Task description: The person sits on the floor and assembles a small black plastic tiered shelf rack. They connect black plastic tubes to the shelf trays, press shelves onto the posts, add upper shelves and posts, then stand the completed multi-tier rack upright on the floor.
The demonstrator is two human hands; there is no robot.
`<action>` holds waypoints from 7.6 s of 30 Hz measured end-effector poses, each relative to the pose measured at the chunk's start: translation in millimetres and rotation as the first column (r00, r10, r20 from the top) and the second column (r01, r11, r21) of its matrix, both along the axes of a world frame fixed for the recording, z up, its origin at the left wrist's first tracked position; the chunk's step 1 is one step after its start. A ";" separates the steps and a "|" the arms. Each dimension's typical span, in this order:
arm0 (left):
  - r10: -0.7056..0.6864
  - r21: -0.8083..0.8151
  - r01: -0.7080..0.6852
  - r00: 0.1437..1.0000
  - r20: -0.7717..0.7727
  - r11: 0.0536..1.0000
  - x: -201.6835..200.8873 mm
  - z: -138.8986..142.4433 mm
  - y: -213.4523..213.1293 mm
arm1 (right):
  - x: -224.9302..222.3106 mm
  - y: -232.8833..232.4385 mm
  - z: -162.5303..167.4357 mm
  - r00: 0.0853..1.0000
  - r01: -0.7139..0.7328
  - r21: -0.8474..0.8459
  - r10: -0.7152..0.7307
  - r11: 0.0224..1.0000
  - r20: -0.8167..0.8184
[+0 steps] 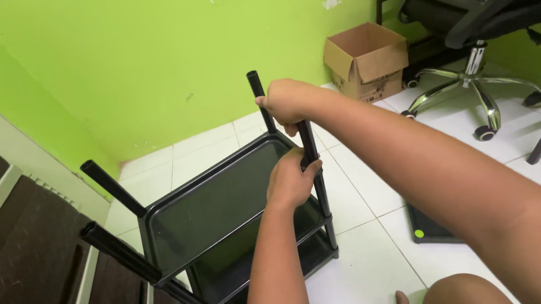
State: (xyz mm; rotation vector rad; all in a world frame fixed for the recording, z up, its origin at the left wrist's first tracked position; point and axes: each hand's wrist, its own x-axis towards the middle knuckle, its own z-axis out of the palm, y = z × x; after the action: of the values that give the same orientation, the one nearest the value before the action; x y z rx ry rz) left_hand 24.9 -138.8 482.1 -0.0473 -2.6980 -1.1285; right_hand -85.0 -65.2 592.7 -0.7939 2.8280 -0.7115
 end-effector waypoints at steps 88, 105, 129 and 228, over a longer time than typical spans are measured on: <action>-0.173 -0.244 0.010 0.732 -0.659 0.970 -2.6 -55.0 118.2 | -93.6 330.1 -191.1 0.914 0.267 -0.456 -0.073 0.849 0.399; -0.113 0.118 0.067 0.886 0.449 0.991 -123.1 -343.6 254.7 | -126.9 486.7 -510.3 0.624 0.749 -0.070 -0.667 0.658 0.406; -0.173 0.568 -0.143 0.868 0.466 0.810 -145.2 -412.0 272.4 | -113.2 464.9 -535.4 0.500 0.861 -0.377 -0.429 0.341 0.753; 0.782 0.149 -0.769 0.600 -0.166 0.622 148.8 142.0 -260.7 | -59.1 21.5 -2.1 0.978 -0.052 -0.526 -0.064 0.849 -0.199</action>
State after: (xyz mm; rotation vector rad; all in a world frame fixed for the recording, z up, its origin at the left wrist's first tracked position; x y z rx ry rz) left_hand 173.7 -399.5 624.1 0.8891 -2.0678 -0.8310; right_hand -144.1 -43.7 590.6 -0.9798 2.8333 -1.5395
